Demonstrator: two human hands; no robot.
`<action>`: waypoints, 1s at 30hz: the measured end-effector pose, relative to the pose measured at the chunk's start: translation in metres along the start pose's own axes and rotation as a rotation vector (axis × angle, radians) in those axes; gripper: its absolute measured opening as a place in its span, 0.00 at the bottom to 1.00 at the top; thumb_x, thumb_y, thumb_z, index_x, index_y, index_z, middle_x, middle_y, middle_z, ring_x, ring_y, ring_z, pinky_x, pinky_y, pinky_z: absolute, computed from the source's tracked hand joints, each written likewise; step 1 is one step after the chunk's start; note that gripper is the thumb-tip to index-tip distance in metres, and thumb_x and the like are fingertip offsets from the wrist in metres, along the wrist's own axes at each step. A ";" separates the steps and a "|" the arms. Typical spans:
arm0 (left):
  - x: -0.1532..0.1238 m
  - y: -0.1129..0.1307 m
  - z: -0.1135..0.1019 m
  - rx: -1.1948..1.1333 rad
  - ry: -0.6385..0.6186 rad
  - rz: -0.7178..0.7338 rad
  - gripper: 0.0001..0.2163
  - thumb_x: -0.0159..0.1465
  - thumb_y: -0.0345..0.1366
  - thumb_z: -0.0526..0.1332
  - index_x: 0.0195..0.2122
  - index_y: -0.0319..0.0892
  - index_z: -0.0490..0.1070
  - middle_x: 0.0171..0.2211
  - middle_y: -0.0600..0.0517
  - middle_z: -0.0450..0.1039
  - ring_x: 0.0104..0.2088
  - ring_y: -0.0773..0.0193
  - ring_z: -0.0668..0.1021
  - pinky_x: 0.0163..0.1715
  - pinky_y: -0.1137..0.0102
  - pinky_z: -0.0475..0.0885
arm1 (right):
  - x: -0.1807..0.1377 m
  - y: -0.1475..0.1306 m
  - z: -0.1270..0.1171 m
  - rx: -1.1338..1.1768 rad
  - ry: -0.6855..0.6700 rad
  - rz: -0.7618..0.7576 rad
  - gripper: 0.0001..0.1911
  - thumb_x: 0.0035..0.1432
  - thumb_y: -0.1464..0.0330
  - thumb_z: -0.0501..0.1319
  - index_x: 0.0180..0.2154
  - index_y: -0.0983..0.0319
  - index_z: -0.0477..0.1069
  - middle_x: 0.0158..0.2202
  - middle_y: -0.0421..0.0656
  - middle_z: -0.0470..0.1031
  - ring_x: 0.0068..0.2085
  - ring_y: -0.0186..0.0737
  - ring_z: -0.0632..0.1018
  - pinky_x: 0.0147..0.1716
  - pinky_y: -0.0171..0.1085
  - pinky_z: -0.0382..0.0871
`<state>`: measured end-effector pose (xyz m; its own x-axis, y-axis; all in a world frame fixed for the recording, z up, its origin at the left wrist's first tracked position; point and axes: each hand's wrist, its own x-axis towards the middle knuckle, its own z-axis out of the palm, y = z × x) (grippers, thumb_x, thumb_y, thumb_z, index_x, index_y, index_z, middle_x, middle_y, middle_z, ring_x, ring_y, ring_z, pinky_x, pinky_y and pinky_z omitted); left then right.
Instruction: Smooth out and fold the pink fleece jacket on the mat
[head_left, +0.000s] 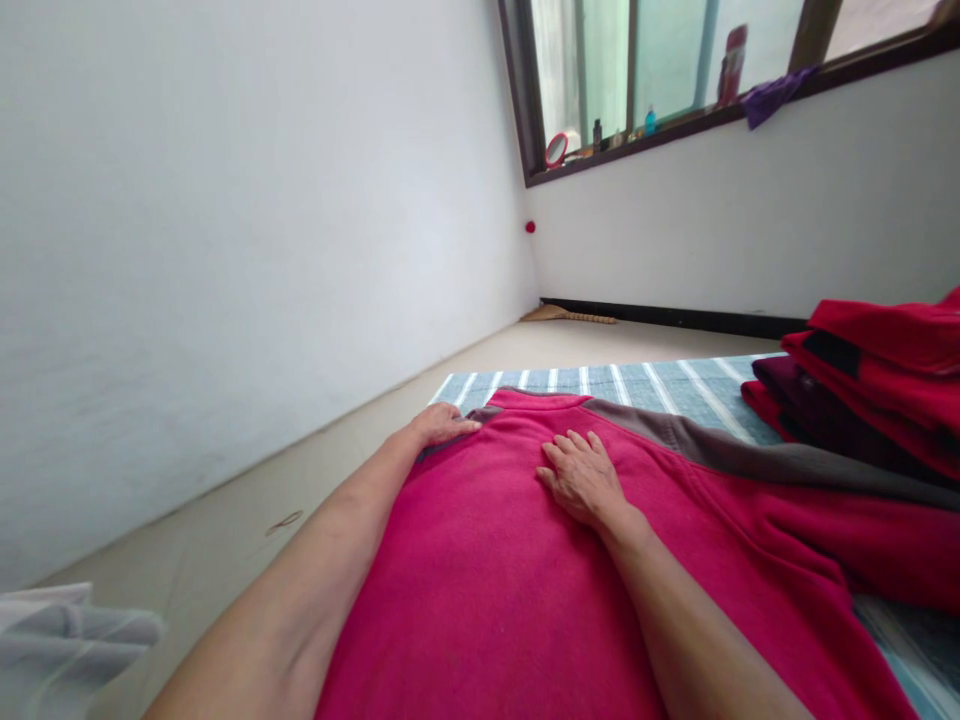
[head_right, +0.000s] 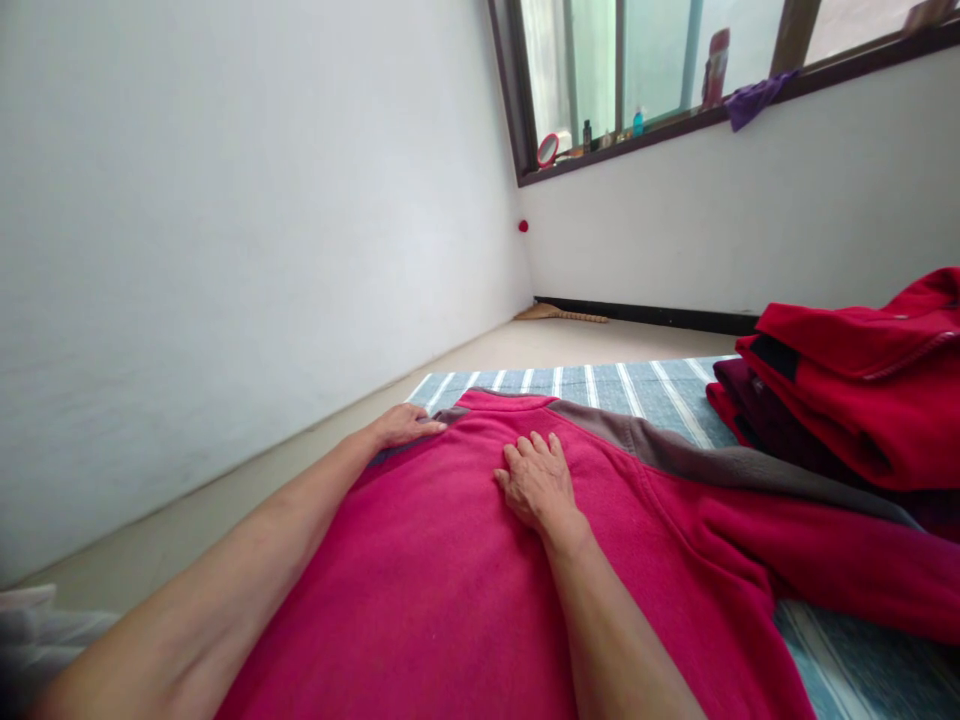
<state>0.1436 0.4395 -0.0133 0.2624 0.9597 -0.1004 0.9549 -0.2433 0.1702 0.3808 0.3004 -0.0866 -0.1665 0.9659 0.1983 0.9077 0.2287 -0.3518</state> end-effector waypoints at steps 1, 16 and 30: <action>-0.002 -0.003 -0.002 -0.002 -0.026 -0.010 0.19 0.49 0.55 0.61 0.21 0.42 0.71 0.19 0.55 0.67 0.25 0.63 0.71 0.23 0.72 0.59 | 0.000 0.000 0.000 0.007 -0.002 -0.001 0.21 0.65 0.57 0.51 0.55 0.58 0.68 0.59 0.48 0.67 0.62 0.51 0.62 0.62 0.53 0.42; -0.030 -0.017 -0.023 -0.013 -0.011 -0.002 0.21 0.50 0.53 0.58 0.35 0.42 0.76 0.28 0.55 0.74 0.32 0.60 0.74 0.29 0.72 0.64 | 0.000 0.004 -0.003 0.083 0.026 -0.035 0.16 0.61 0.58 0.58 0.48 0.57 0.70 0.50 0.46 0.73 0.54 0.46 0.69 0.59 0.49 0.45; -0.056 -0.040 -0.020 0.275 0.081 -0.093 0.10 0.54 0.41 0.60 0.35 0.43 0.75 0.34 0.48 0.77 0.41 0.53 0.77 0.39 0.67 0.69 | 0.000 0.006 0.002 0.057 0.032 -0.036 0.14 0.62 0.60 0.56 0.47 0.58 0.70 0.51 0.46 0.73 0.53 0.46 0.69 0.58 0.50 0.45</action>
<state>0.0876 0.3981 0.0055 0.1707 0.9851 -0.0228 0.9790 -0.1722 -0.1087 0.3855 0.3020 -0.0910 -0.1851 0.9529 0.2403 0.8780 0.2702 -0.3952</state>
